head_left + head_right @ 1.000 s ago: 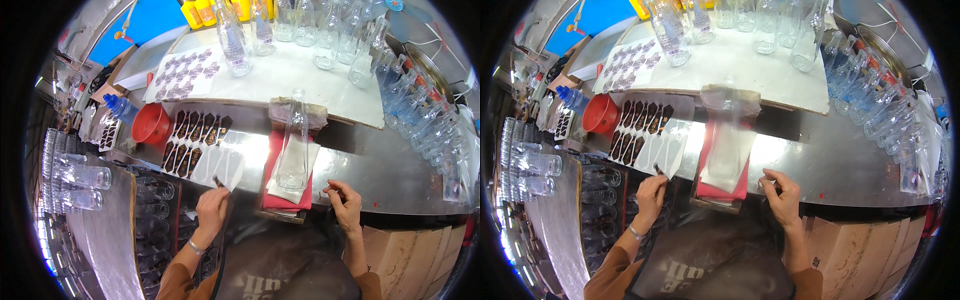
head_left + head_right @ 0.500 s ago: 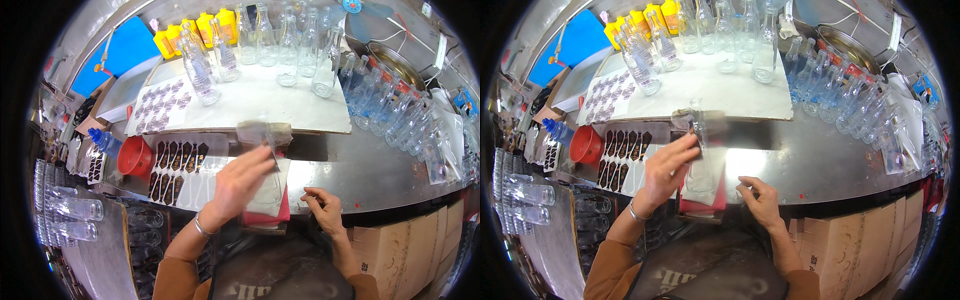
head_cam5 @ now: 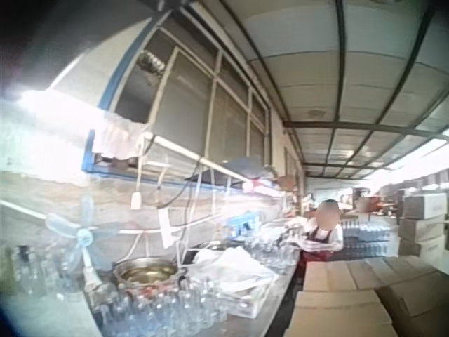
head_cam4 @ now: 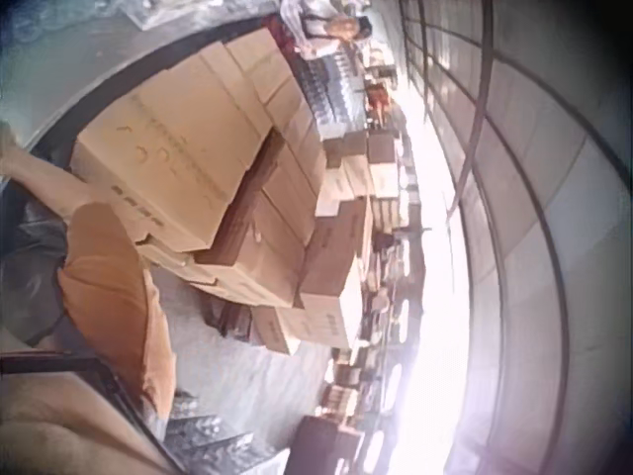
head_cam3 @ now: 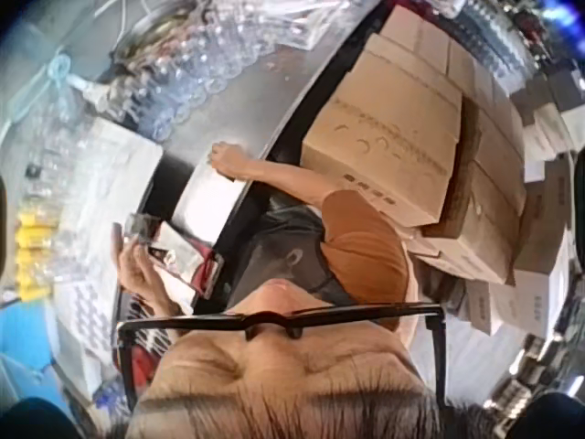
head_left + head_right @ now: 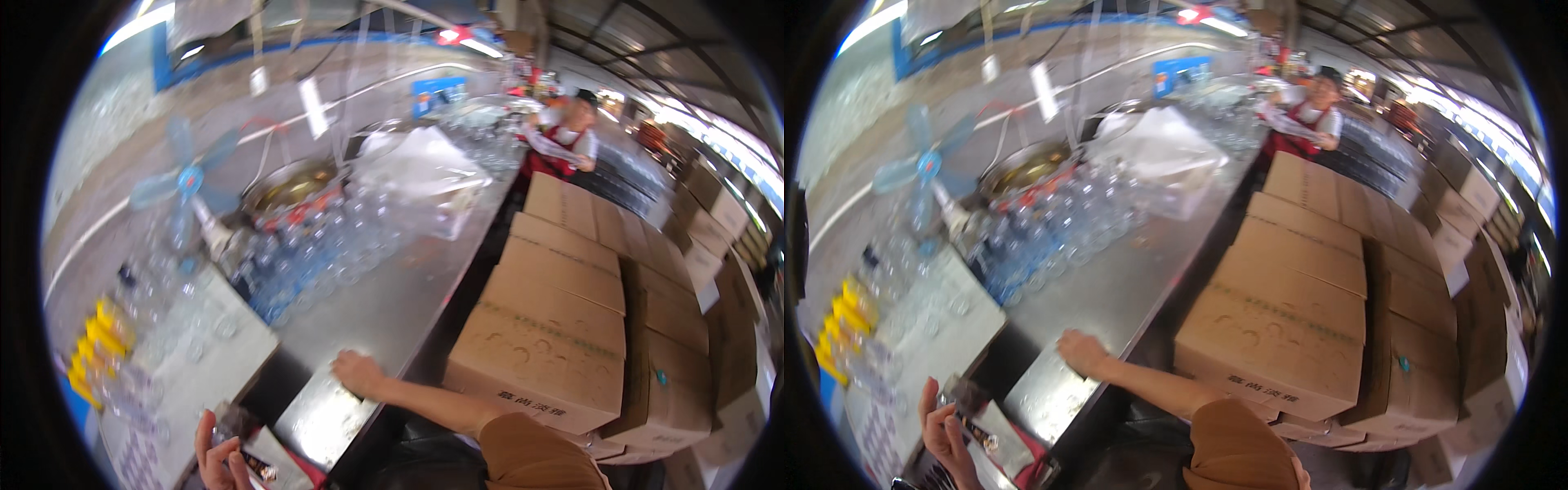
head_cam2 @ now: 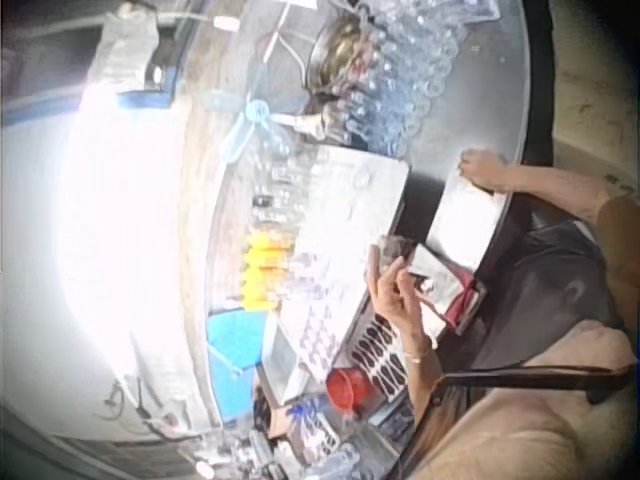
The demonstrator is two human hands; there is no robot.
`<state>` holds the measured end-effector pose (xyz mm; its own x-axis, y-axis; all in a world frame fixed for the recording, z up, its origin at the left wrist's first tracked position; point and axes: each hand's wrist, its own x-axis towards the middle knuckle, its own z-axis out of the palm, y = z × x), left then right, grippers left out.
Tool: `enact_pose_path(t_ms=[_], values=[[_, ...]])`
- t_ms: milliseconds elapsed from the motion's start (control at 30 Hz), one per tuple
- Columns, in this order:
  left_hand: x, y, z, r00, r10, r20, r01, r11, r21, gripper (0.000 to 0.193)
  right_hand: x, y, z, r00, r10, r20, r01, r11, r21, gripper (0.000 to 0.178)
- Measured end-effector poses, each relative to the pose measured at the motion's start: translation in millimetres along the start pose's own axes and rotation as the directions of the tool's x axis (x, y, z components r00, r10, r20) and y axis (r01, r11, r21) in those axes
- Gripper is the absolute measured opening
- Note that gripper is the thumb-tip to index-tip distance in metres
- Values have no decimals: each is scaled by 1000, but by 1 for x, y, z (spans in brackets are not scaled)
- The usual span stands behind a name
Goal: The person repeatedly picks clear plastic bottles, applies a printed label to each bottle using a small black tool, and places the labeled bottles on a nearby surface. The person handles bottles one at a time throughout the clip.
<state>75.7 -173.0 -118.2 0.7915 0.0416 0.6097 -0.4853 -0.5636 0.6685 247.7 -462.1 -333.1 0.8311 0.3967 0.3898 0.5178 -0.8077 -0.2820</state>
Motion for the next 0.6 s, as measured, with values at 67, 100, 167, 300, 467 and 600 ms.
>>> enact_pose_path(t_ms=[67,100,167,300,467,600], values=[[26,25,0,958,278,73,-282,957,66,21,-1,-24,-41,993,-56,-99,55,998,-9,37],[43,33,19,960,264,89,-269,962,47,20,4,-5,-58,974,-74,-213,79,997,17,40],[67,57,40,937,336,93,-340,940,34,18,0,24,-118,950,28,-310,-30,1000,1,45],[87,88,65,921,353,167,-356,934,-9,17,-10,143,-263,734,554,-394,-327,796,510,50],[112,106,117,858,418,299,-450,892,44,21,-85,385,-368,405,858,-316,-192,418,888,41],[122,118,160,889,180,420,-255,958,129,19,-100,447,-403,185,942,-281,-21,290,957,48]])
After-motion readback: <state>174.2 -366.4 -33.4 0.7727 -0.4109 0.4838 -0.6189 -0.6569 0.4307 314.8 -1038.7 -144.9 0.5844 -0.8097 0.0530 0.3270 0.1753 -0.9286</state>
